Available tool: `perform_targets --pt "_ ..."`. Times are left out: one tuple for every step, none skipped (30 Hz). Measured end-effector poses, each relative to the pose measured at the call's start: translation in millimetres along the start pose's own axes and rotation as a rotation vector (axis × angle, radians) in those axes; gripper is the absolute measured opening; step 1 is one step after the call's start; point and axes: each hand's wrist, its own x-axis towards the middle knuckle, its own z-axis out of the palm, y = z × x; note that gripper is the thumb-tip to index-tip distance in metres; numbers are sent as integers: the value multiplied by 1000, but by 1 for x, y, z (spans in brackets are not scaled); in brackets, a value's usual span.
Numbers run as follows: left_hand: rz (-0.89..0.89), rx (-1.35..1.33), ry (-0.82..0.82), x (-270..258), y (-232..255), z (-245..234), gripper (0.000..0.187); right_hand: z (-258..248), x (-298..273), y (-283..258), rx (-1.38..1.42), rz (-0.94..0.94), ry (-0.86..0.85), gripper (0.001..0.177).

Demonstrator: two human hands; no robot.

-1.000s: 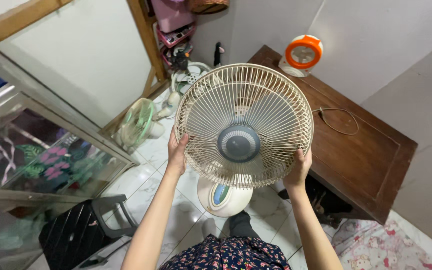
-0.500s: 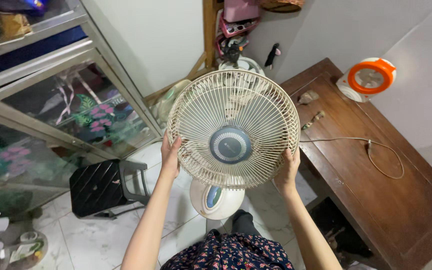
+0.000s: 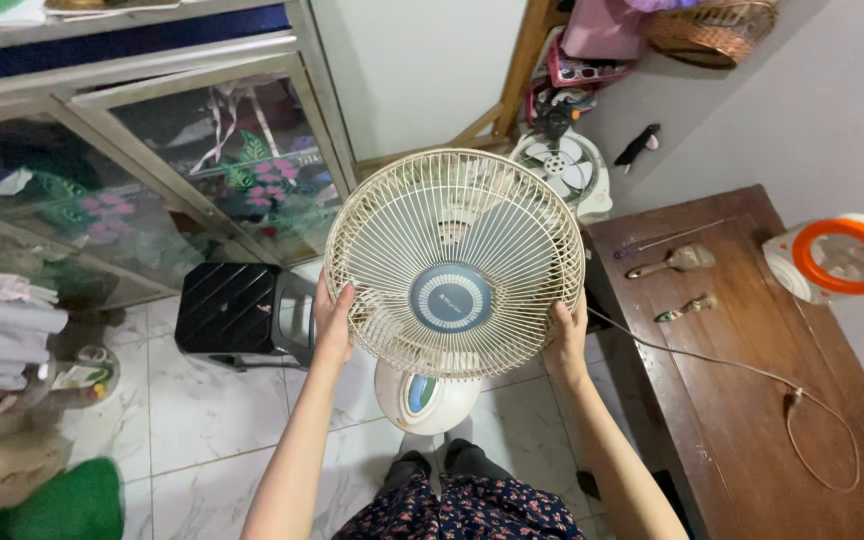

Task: The person assembles an electric fan by attaching the front grille to the fan head and then securing it with a screwdriver. The person also moves a second fan on the floor and places it on the table.

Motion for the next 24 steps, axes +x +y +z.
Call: perform_targets --pt "16 -3 20 -3 -1 -4 86 0 5 1 6 37 -32 78" --pt "36 -7 39 -6 -3 -8 87 0 11 2 10 73 -67 77" --pt "56 -11 58 -8 -5 -11 88 -1 18 4 15 108 -102 75" --pt "75 -3 77 -10 -7 -15 89 -3 25 5 10 152 -124 73" --pt "94 5 97 -11 -10 -18 90 -4 33 7 4 196 -146 71" --pt "111 14 115 -13 -12 -22 91 -6 40 11 -1 239 -165 69" --pt "124 22 138 -15 -15 -26 92 -7 47 15 10 278 -179 70" --pt "138 30 160 -16 -17 -30 93 -8 55 20 19 315 -193 71" --pt "152 37 181 -18 -19 -33 94 -9 61 24 29 352 -206 72" --pt "158 34 188 -18 -21 -37 94 -10 69 30 16 360 -240 72" --pt "165 30 196 -19 -22 -41 94 -11 78 35 3 368 -273 72" --pt "168 27 203 -22 -23 -45 95 -12 83 40 -11 377 -303 72" --pt "179 37 212 -24 -24 -48 94 -12 87 45 -15 393 -318 74" --pt "193 50 216 -24 -24 -52 94 -11 93 52 -17 405 -334 77" --pt "206 62 221 -23 -24 -56 94 -10 98 58 -18 416 -350 80" --pt "205 73 224 -21 -23 -60 95 -8 104 63 -37 468 -357 83" --pt "203 84 227 -20 -22 -65 95 -7 110 68 -55 521 -365 86" --pt "198 94 232 -20 -22 -69 96 -6 114 72 -77 576 -372 89" --pt "187 121 228 -20 -22 -74 98 -6 118 78 -92 596 -378 92" --pt "174 150 221 -20 -21 -80 100 -5 120 86 -107 616 -383 94" --pt "161 178 214 -20 -20 -86 102 -4 124 95 -121 637 -387 97" --pt "153 186 202 -17 -20 -92 104 -4 128 105 -117 626 -397 98" --pt "144 194 190 -15 -20 -99 107 -3 131 117 -112 615 -406 100" --pt "131 202 177 -13 -21 -107 110 -4 130 129 -108 607 -412 102"
